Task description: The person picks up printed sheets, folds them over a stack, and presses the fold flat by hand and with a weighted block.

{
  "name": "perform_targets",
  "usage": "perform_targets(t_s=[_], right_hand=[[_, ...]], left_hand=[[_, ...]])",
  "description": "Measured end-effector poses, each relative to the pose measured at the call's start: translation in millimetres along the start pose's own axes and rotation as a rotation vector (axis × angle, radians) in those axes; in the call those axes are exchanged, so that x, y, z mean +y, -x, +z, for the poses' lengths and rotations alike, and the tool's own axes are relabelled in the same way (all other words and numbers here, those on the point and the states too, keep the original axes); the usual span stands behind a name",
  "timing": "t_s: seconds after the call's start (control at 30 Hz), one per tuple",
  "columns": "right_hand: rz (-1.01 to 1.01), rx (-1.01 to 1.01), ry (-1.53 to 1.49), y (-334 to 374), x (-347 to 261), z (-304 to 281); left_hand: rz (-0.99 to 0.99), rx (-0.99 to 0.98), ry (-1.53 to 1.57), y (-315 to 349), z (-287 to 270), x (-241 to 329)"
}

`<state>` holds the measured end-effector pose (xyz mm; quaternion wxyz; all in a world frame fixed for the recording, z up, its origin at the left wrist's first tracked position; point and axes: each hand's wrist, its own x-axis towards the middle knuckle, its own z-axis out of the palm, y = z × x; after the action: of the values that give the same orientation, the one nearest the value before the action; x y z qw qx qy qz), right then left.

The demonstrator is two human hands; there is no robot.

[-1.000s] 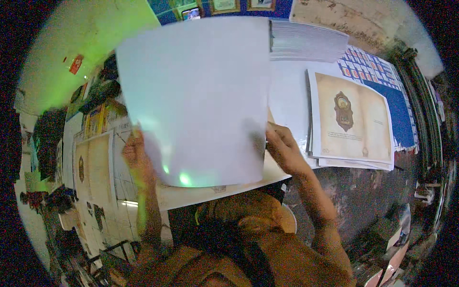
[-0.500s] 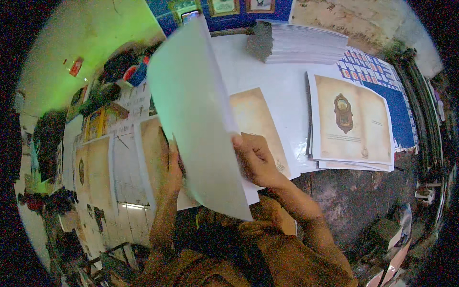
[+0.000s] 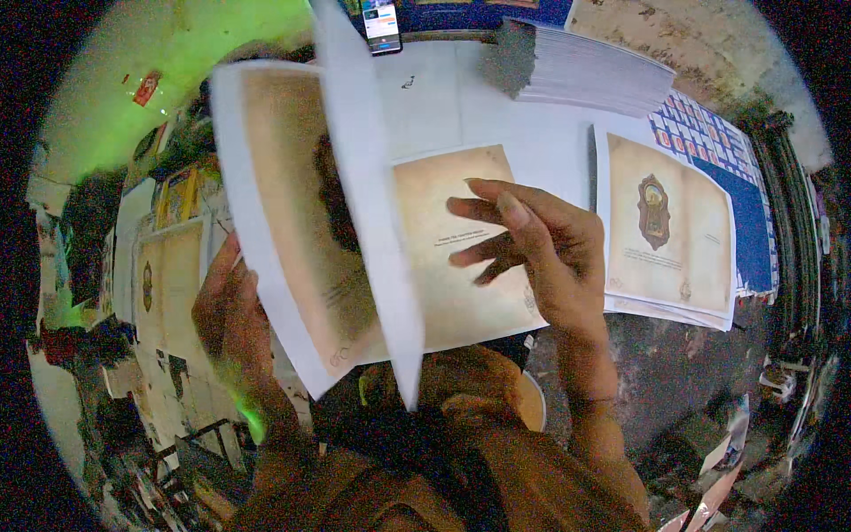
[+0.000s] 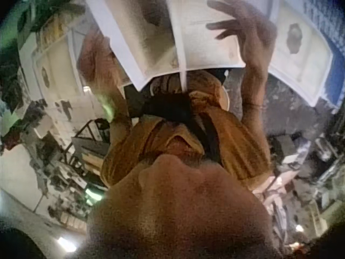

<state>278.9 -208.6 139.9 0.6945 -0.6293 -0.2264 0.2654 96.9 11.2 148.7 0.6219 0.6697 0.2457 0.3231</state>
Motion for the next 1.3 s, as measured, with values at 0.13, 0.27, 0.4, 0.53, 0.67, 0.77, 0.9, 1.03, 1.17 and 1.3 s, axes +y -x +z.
perform_targets(t_s=[0.13,0.27,0.4,0.53,0.67,0.77,0.9,1.03,1.17,1.3], right_hand=[[-0.054,-0.052,-0.004,4,19,-1],[-0.090,0.003,0.325,23,22,10],[0.114,0.201,0.345,50,30,-57],[0.324,0.159,0.470,47,76,-98],[0.218,0.258,0.611,56,119,-104],[-0.225,0.466,1.370,65,112,-84],[0.434,0.307,0.925,93,86,-74],[0.640,-0.008,0.373,126,120,-61],[0.527,-0.007,0.702,150,148,-68],[-0.057,0.553,0.815,95,116,-86]], left_hand=[[-0.027,-0.132,-0.089,-16,11,-29],[-0.095,-0.095,-0.044,-2,7,-31],[-0.048,-0.024,-0.180,-4,-41,-45],[-0.266,0.037,-0.513,5,-110,-89],[0.200,0.098,-0.817,-36,-79,-90],[0.304,-0.245,-0.809,-92,-23,-79],[0.500,-0.432,-1.089,-166,9,-110],[-0.039,-0.765,-1.340,-198,30,-119],[0.010,-0.855,-1.205,-201,27,-106],[0.261,-0.662,-1.130,-187,13,-55]])
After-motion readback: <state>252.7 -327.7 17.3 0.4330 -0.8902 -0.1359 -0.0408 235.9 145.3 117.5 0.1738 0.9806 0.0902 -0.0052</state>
